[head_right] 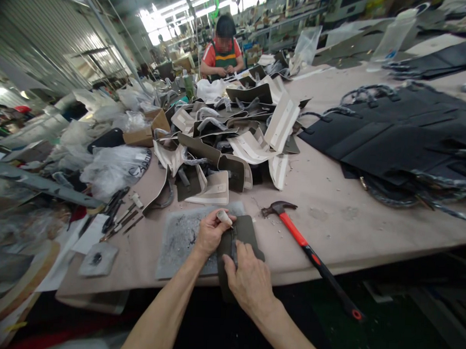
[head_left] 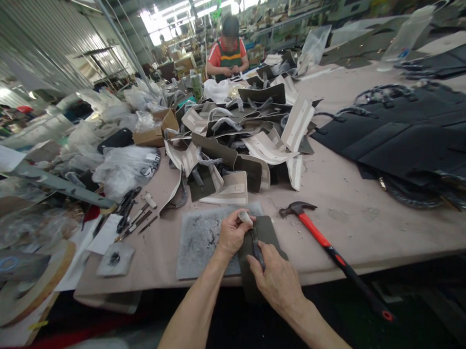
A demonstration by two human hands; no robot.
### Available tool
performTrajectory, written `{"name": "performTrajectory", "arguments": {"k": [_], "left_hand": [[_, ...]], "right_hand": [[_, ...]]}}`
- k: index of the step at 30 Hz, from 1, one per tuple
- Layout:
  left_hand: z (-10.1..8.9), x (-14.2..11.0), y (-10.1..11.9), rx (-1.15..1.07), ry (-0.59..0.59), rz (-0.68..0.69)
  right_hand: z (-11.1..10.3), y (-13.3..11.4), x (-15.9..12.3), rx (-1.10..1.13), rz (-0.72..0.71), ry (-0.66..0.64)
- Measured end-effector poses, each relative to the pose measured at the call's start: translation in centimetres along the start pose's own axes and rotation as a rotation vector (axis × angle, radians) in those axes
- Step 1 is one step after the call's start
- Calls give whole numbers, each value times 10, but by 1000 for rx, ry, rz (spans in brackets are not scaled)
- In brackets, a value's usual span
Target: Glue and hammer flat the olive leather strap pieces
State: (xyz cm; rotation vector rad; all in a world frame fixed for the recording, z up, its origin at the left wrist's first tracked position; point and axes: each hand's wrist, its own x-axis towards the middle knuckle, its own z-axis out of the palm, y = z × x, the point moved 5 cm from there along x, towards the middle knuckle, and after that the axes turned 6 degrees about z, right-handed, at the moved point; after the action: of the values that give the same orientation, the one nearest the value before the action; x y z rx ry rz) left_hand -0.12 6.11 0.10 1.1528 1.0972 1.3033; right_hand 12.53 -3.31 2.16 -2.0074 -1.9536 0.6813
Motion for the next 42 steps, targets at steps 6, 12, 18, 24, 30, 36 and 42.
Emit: {"name": "performTrajectory", "arguments": {"k": [6,12,18,24,30,36,42], "left_hand": [[-1,0,-2,12,5,17],[1,0,-3,55,-37,37],[3,1,-4,202,-86,92],[7,1,3,307,-189,171],[11,0,5,403,-247,211],[10,-2,2,347,-265,239],[9,-4,5,326,-275,246]], "right_hand": [[0,1,0,-15,-6,16],[0,1,1,11,-4,2],[-3,1,-1,120,-21,-14],[-44,43,8,142,-66,223],[-66,129,33,-350,156,186],[-52,150,26,491,501,-295],[-81,102,14,877,613,-331]]}}
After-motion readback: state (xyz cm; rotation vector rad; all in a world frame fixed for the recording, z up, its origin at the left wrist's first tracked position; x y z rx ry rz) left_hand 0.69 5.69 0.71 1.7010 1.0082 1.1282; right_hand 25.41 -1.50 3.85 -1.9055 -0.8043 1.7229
